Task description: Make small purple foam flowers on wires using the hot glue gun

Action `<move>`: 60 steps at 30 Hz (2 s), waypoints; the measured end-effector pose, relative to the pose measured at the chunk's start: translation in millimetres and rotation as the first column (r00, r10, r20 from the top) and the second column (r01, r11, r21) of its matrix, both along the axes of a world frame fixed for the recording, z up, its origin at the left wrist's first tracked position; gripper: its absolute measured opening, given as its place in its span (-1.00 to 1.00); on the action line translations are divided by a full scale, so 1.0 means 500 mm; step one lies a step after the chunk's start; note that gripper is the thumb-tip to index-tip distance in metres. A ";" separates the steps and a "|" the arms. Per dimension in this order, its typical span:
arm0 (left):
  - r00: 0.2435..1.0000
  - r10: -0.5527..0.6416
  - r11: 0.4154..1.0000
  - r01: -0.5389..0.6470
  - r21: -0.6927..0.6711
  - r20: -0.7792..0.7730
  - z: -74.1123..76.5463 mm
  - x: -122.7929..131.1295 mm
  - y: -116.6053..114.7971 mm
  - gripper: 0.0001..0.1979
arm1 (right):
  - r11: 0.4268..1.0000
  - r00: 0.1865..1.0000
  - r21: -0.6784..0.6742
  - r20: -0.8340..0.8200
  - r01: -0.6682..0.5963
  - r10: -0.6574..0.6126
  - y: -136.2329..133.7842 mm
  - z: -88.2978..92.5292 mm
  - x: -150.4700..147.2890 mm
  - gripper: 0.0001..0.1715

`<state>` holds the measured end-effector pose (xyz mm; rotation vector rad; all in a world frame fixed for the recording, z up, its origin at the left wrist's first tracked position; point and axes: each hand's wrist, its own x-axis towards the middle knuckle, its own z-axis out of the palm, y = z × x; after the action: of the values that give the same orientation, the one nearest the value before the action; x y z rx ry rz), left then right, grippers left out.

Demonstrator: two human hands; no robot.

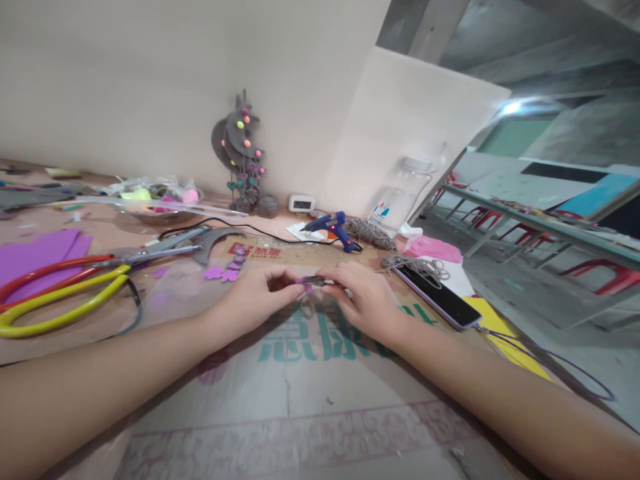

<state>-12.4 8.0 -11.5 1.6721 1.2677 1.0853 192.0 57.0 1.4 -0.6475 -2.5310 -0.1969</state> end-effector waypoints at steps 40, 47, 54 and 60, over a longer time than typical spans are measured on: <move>0.997 -0.033 0.995 0.040 -0.094 0.072 0.002 0.004 -0.006 -0.78 | 0.952 0.985 -0.292 -0.117 0.088 -0.127 0.077 0.058 0.025 -0.57; 1.000 0.007 0.999 -0.007 -0.039 0.003 0.004 0.004 -0.003 -0.77 | 0.945 0.982 -0.280 -0.035 0.168 -0.185 0.142 -0.007 0.047 -0.64; 0.973 -0.223 0.973 0.225 -0.043 0.055 0.002 0.009 -0.015 -0.77 | 0.646 0.976 -0.752 -0.210 -0.127 -0.052 0.082 0.055 0.033 -0.53; 0.976 -0.035 0.999 0.043 0.034 -0.215 0.000 0.004 -0.009 -0.73 | 0.148 0.929 -0.964 -0.161 -0.220 0.335 0.006 0.053 0.026 -0.39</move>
<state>-10.6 3.6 -11.5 1.8759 1.3498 0.9301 205.1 60.1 28.1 -0.5210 -2.5092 1.7603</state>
